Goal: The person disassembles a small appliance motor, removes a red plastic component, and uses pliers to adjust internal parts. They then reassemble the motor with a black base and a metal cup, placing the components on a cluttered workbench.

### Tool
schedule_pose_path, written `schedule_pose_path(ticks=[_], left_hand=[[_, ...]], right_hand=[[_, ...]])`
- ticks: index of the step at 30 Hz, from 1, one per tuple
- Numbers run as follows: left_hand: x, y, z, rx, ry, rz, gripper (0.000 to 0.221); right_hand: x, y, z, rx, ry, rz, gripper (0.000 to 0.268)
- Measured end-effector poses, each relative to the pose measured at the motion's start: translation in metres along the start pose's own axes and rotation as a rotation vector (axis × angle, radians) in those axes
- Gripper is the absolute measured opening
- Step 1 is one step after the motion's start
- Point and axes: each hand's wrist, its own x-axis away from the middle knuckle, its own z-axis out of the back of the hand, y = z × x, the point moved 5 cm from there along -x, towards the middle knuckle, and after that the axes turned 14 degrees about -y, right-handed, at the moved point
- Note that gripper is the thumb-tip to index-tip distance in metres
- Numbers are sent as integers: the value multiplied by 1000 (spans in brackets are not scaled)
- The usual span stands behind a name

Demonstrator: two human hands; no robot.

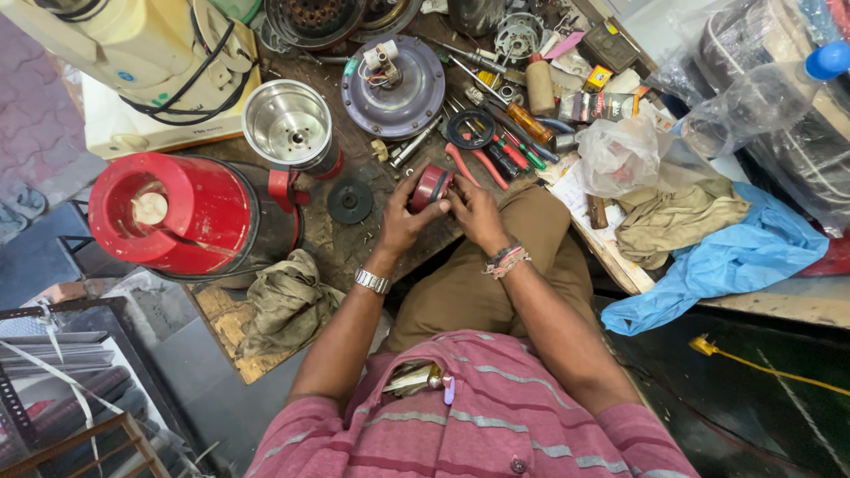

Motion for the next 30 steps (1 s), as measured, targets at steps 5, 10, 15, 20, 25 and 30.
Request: schedule_pose_path(ticks=[5, 10, 15, 20, 25, 30], left_hand=[[-1, -1, 1, 45, 0, -10, 78], [0, 1, 0, 49, 9, -10, 79], [-1, 4, 0, 76, 5, 6, 79], [0, 16, -7, -249, -22, 22, 87], [3, 27, -21, -237, -59, -45, 86], [0, 19, -21, -202, -38, -53, 86]], right_hand=[[0, -1, 0, -18, -21, -8, 29], [0, 9, -5, -122, -75, -70, 28], [-2, 25, -9, -267, -54, 69, 29], [-4, 57, -13, -165, -2, -107, 28], [-2, 68, -5, 33, 105, -136, 41], [-2, 56, -4, -14, 101, -90, 38]])
